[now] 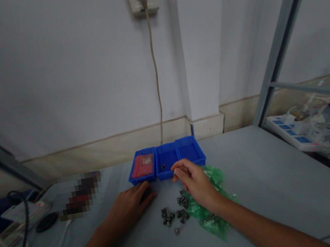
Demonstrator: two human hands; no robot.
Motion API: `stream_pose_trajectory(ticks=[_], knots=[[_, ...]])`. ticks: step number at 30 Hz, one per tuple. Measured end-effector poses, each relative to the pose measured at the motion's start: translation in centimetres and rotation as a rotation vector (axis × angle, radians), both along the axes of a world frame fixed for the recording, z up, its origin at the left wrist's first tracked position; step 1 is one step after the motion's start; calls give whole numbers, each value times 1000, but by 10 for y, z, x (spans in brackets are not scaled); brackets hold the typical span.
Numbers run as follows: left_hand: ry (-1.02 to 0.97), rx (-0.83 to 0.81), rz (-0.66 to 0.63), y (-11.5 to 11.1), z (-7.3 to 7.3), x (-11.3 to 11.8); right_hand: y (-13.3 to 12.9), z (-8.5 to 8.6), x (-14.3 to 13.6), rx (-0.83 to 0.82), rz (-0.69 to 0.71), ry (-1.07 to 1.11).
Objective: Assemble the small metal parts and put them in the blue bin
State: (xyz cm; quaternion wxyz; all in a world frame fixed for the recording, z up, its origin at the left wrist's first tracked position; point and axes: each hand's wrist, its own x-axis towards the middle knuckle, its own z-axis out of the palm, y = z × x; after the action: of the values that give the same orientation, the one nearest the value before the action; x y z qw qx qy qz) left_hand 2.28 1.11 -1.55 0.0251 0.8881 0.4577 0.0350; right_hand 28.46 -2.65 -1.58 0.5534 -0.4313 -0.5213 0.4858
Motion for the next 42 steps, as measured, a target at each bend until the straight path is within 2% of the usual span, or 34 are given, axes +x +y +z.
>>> stream_pose_trajectory(ticks=[11, 16, 18, 20, 25, 28, 32, 37, 42], knots=[[8, -10, 0, -1, 2, 1, 5, -1, 4, -195, 75, 393], [9, 3, -8, 0, 0, -1, 4, -1, 4, -212, 109, 438], [6, 9, -12, 0, -1, -1, 2, 0, 3, -181, 81, 338], [-2, 14, -17, 0, -2, -2, 0, 0, 3, -81, 24, 127], [-10, 40, -27, 1, -6, -3, -8, -2, 1, 376, -131, -433], [-25, 52, -41, 2, -8, -5, -13, -4, 0, 548, -163, -623], [-12, 55, -35, 2, -8, -4, -17, -3, 0, 700, -226, -841], [4, 50, -28, 1, -6, -3, -16, -2, 2, 727, -277, -906], [-14, 49, -28, 1, -6, -4, -15, -2, 1, 624, -191, -743]])
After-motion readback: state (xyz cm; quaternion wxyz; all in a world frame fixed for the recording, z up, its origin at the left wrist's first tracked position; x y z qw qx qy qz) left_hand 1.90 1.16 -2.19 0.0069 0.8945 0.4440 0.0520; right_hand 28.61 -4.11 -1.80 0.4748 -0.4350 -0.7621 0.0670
